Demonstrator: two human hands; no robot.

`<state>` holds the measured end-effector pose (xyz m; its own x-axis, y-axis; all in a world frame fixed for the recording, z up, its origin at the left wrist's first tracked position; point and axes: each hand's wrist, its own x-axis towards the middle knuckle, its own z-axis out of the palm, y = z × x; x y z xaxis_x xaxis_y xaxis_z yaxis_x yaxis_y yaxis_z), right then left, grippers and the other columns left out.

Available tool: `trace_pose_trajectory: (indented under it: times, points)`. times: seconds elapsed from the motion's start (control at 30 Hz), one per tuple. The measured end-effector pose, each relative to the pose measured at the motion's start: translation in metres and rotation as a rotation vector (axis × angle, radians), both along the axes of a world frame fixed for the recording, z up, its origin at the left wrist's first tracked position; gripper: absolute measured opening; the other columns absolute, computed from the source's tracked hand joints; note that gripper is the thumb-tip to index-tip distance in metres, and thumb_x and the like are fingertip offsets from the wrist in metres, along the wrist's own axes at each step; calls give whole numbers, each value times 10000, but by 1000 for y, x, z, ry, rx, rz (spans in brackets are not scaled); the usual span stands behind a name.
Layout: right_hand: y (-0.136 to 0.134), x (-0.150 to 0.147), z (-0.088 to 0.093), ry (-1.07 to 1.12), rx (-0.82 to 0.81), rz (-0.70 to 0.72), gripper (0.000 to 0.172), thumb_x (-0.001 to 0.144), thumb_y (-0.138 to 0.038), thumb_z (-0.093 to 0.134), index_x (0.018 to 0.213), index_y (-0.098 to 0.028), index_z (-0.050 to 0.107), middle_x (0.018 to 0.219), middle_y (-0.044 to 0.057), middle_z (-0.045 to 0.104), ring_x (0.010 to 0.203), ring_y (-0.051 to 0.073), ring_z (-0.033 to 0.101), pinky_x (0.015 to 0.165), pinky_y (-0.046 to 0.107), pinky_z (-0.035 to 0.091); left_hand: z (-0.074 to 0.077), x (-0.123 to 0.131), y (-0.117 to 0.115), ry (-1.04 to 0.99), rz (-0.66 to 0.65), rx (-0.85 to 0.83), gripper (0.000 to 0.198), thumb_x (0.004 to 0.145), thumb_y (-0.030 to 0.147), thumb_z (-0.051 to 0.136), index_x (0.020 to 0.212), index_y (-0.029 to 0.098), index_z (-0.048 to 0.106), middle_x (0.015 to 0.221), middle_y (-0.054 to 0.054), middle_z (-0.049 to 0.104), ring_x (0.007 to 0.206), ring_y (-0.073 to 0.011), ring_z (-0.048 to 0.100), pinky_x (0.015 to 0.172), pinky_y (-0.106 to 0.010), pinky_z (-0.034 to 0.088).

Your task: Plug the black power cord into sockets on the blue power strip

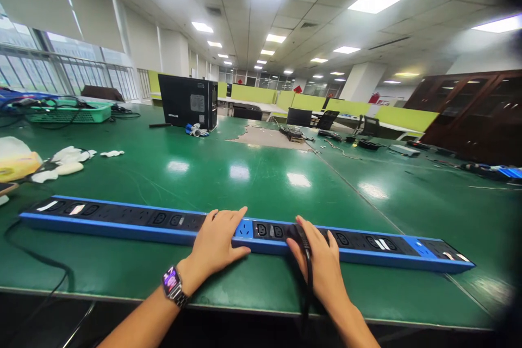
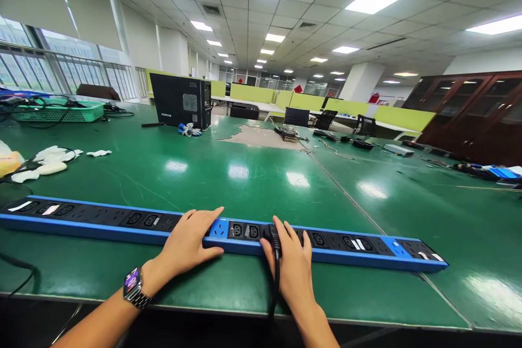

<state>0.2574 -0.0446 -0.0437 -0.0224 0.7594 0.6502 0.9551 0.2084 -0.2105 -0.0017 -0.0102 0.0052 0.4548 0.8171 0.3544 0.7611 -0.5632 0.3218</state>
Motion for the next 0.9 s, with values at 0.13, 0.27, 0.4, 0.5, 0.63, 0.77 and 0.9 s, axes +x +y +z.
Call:
trace_pose_trajectory:
  times: [0.13,0.27,0.4,0.5,0.63,0.77,0.9]
  points:
    - [-9,-1,-16,-112,43,-108,911,841,-713,414,1498,-111,221,1382,196,519,1310,356,432,1069,588,290,6,27,1,-118,-105,-54,660,772,385,730,1355,214,473,1351,-100,580,1240,-275,518,1076,-459,367]
    - [-9,1,-24,-150,97,-122,857,888,-628,380,1521,-110,124,1408,205,481,1295,331,443,1065,554,317,9,74,3,-140,-246,-61,633,797,370,704,1363,215,466,1320,-85,601,1199,-261,543,1041,-425,407]
    - [-8,7,-26,-170,74,-110,778,899,-495,393,1523,-136,100,1405,190,479,1286,319,452,1050,536,341,10,111,4,-45,-289,-36,471,853,241,587,1314,203,501,1211,-91,653,1119,-277,578,964,-454,445]
    - [-8,9,-27,-170,61,-105,778,879,-466,422,1519,-147,116,1410,180,477,1300,318,435,1054,533,334,7,120,4,-41,-281,-19,347,881,144,485,1211,211,568,1117,-76,681,1058,-253,594,920,-420,462]
    - [-7,8,-27,-137,35,-118,729,879,-473,436,1492,-148,214,1399,169,491,1301,316,431,1060,538,321,8,120,2,-204,-308,18,313,885,112,465,1156,221,579,1114,-55,673,1059,-216,586,942,-376,448]
    - [-7,4,-23,-89,18,-115,763,864,-605,445,1461,-156,291,1388,164,506,1299,328,426,1067,548,301,32,116,7,-604,-191,73,244,906,174,509,1138,223,567,1126,-57,658,1025,-205,600,894,-336,474]
    - [-9,0,-20,-112,18,-134,819,867,-669,395,1470,-127,279,1382,174,512,1298,336,416,1063,546,295,51,83,21,-769,-123,55,262,916,271,543,1174,225,558,1137,-64,669,1030,-219,619,913,-347,474]
